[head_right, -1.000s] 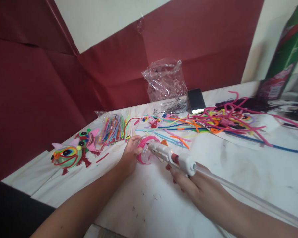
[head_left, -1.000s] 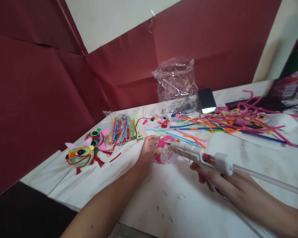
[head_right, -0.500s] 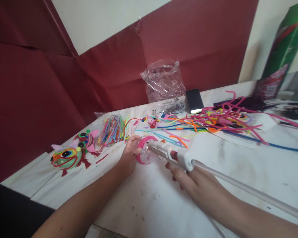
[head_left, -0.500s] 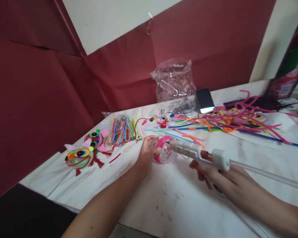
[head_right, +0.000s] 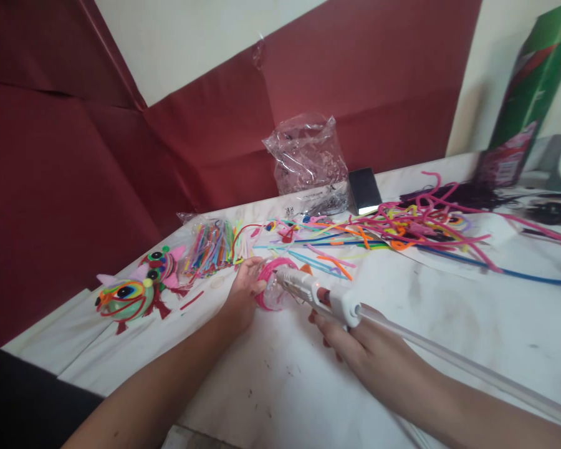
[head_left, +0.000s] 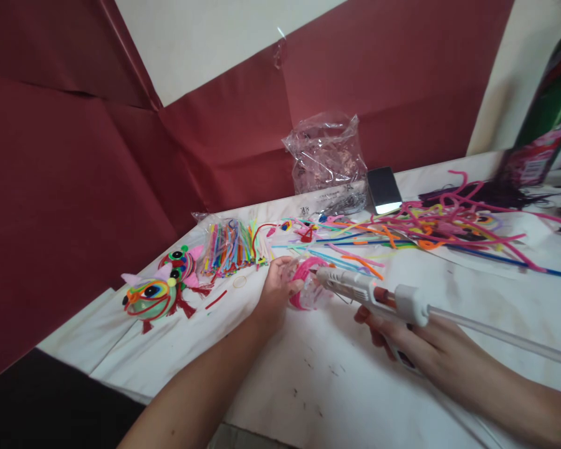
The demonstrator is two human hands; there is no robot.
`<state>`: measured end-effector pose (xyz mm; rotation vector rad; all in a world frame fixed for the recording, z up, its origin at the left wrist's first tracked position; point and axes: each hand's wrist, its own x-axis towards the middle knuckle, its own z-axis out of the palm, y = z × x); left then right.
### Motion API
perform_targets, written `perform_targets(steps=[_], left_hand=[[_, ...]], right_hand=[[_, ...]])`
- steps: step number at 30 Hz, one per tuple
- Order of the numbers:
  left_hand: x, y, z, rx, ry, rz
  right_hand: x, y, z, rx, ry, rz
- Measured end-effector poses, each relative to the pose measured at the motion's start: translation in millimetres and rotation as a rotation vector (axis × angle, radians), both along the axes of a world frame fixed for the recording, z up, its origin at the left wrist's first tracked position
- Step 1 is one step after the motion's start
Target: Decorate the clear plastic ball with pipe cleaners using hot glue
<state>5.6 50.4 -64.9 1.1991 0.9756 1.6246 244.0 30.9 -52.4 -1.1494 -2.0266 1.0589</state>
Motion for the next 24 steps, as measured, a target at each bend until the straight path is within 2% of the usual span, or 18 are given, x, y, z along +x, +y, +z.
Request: perform_targets(steps=[8, 19, 24], left_hand=[[-0.2, -1.0, 1.3, -0.006, 0.004, -0.023], [-1.2, -0.4, 0.2, 0.014, 0.000, -0.025], [-0.1, -1.3, 1.5, 0.009, 0.000, -0.037]], right_hand=[[0.5, 0.3, -3.6, -0.007, 0.028, -0.010], [-1.1, -2.1, 4.8, -0.053, 0.027, -0.039], [-1.4, -4.3, 5.7, -0.014, 0.011, -0.052]])
